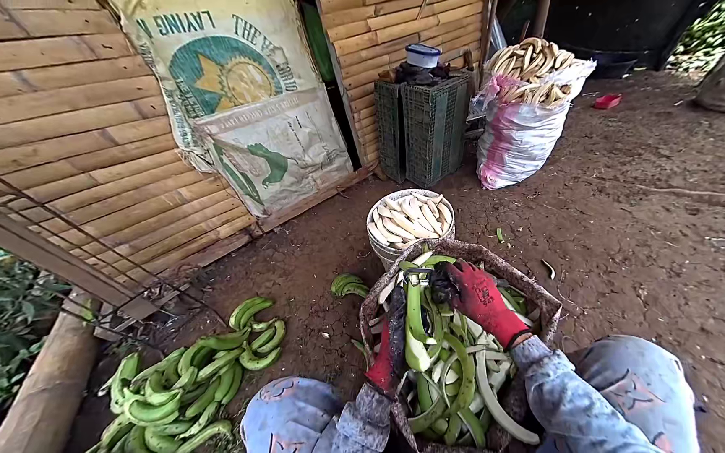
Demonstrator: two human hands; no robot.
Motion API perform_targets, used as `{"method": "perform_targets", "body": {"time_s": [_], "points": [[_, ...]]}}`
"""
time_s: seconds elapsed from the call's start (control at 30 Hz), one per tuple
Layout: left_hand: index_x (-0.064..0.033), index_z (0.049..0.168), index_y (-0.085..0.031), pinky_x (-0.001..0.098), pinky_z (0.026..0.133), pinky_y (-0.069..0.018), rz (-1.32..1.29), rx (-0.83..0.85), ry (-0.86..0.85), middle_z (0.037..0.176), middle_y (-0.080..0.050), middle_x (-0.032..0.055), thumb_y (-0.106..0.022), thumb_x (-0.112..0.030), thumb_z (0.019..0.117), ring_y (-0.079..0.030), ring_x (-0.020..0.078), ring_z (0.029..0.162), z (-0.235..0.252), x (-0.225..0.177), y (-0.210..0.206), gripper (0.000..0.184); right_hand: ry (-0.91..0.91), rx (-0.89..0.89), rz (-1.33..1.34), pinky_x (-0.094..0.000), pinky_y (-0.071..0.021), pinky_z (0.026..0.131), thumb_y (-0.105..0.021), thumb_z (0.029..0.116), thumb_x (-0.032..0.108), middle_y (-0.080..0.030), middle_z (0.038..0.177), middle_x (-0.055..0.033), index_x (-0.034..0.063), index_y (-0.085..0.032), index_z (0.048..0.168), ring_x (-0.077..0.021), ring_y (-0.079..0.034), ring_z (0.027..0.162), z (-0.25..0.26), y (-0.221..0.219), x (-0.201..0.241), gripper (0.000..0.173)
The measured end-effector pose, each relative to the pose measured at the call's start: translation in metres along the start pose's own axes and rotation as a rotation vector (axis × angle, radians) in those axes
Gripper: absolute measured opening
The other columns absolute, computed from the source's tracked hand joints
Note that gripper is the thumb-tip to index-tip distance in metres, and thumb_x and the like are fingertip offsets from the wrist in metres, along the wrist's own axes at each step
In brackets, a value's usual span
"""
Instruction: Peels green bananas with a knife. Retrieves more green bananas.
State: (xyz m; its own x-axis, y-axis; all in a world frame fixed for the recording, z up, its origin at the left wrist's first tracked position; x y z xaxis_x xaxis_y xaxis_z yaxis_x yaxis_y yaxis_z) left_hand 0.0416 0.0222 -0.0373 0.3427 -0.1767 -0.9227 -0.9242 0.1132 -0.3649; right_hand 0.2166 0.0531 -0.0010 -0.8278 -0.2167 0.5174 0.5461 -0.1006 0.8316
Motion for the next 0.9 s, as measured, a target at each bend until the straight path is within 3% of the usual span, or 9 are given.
{"method": "perform_targets", "body": {"time_s": [0.03, 0.13, 0.33, 0.43, 0.53, 0.6, 0.67, 0.83, 0.9], "points": [[-0.0032, 0.111, -0.056, 0.0287, 0.046, -0.0519, -0.006, -0.001, 0.052, 0.069, -0.058, 0.0057, -0.023, -0.041, 0.1122, -0.056, 0.0140, 0.051, -0.003, 0.005, -0.003, 0.051, -0.087, -0.043, 0.021, -0.0596, -0.0478, 0.100, -0.058, 0.0983, 0.015, -0.064, 0.128, -0.0282, -0.0005, -0.060, 0.137, -0.0452, -0.063, 0.118, 0.006, 0.005, -0.009, 0.042], [-0.0050, 0.123, -0.054, 0.0299, 0.045, -0.0528, 0.007, -0.041, 0.078, 0.069, -0.059, 0.0061, -0.029, -0.036, 0.1126, -0.057, 0.0147, 0.050, -0.004, 0.010, -0.001, 0.041, -0.141, -0.196, 0.139, -0.0597, -0.0507, 0.096, -0.058, 0.0993, 0.015, -0.067, 0.120, -0.0265, -0.0027, -0.060, 0.133, -0.0423, -0.067, 0.110, 0.011, 0.018, -0.022, 0.039], [0.0022, 0.134, -0.054, 0.0356, 0.083, -0.0590, 0.110, -0.224, -0.260, 0.106, -0.067, 0.0127, -0.031, -0.031, 0.1125, -0.067, 0.0169, 0.090, 0.036, -0.013, 0.031, 0.046, 0.142, 0.084, 0.398, -0.0414, -0.0567, 0.091, -0.062, 0.0990, 0.035, -0.074, 0.108, -0.0053, 0.0119, -0.068, 0.124, -0.0170, -0.071, 0.099, -0.042, -0.014, 0.015, 0.035], [0.0018, 0.130, -0.050, 0.0307, 0.076, -0.0594, -0.029, -0.175, -0.283, 0.097, -0.065, 0.0094, -0.023, -0.030, 0.1133, -0.067, 0.0147, 0.082, 0.043, -0.018, 0.029, 0.045, 0.176, 0.237, 0.228, -0.0512, -0.0531, 0.095, -0.062, 0.0979, 0.030, -0.069, 0.118, -0.0153, 0.0124, -0.064, 0.132, -0.0313, -0.068, 0.109, -0.055, -0.032, 0.028, 0.039], [0.0041, 0.131, -0.052, 0.0282, 0.083, -0.0568, 0.152, -0.005, -0.163, 0.101, -0.066, 0.0094, -0.023, -0.024, 0.1131, -0.066, 0.0121, 0.088, 0.026, -0.015, 0.019, 0.045, 0.068, 0.077, 0.075, -0.0593, -0.0497, 0.095, -0.062, 0.0963, 0.022, -0.066, 0.123, -0.0259, 0.0067, -0.063, 0.135, -0.0441, -0.064, 0.114, -0.031, -0.020, 0.015, 0.042], [0.0020, 0.135, -0.052, 0.0334, 0.082, -0.0581, 0.352, 0.164, 0.026, 0.103, -0.067, 0.0097, -0.026, -0.029, 0.1128, -0.067, 0.0146, 0.089, 0.018, -0.003, 0.018, 0.046, -0.062, -0.035, 0.050, -0.0598, -0.0480, 0.099, -0.060, 0.0969, 0.018, -0.065, 0.127, -0.0266, 0.0038, -0.062, 0.136, -0.0449, -0.063, 0.118, -0.013, -0.003, -0.005, 0.041], [0.0019, 0.131, -0.054, 0.0362, 0.077, -0.0602, 0.319, 0.185, 0.075, 0.100, -0.069, 0.0111, -0.028, -0.030, 0.1123, -0.069, 0.0177, 0.085, 0.017, 0.001, 0.018, 0.045, -0.152, -0.112, 0.092, -0.0583, -0.0494, 0.099, -0.059, 0.0985, 0.016, -0.067, 0.123, -0.0251, 0.0010, -0.062, 0.133, -0.0418, -0.065, 0.115, -0.004, 0.010, -0.020, 0.038], [0.0051, 0.125, -0.057, 0.0361, 0.082, -0.0600, -0.036, -0.268, -0.252, 0.100, -0.069, 0.0140, -0.029, -0.031, 0.1129, -0.070, 0.0184, 0.087, 0.034, -0.022, 0.035, 0.047, 0.052, -0.112, 0.273, -0.0462, -0.0562, 0.092, -0.062, 0.0972, 0.030, -0.073, 0.112, -0.0103, 0.0097, -0.068, 0.126, -0.0248, -0.071, 0.104, -0.040, -0.001, 0.018, 0.036], [0.0044, 0.116, -0.056, 0.0351, 0.078, -0.0597, -0.142, -0.449, -0.362, 0.090, -0.066, 0.0112, -0.028, -0.030, 0.1131, -0.068, 0.0172, 0.082, 0.041, -0.029, 0.038, 0.045, 0.191, -0.127, 0.242, -0.0484, -0.0584, 0.083, -0.068, 0.0929, 0.031, -0.073, 0.107, -0.0131, 0.0086, -0.071, 0.122, -0.0289, -0.072, 0.097, -0.060, -0.014, 0.042, 0.036]]}}
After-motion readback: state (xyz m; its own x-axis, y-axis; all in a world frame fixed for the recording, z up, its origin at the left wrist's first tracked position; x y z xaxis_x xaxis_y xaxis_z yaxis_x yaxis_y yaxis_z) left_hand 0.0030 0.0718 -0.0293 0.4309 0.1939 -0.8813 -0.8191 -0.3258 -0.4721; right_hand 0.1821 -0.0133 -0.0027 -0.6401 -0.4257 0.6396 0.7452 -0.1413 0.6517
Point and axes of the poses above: each hand's wrist, its own z-axis towards the middle knuckle, its own y-axis out of the back of the hand, x = y × z, the point moved 5 cm from there along z, towards the middle knuckle
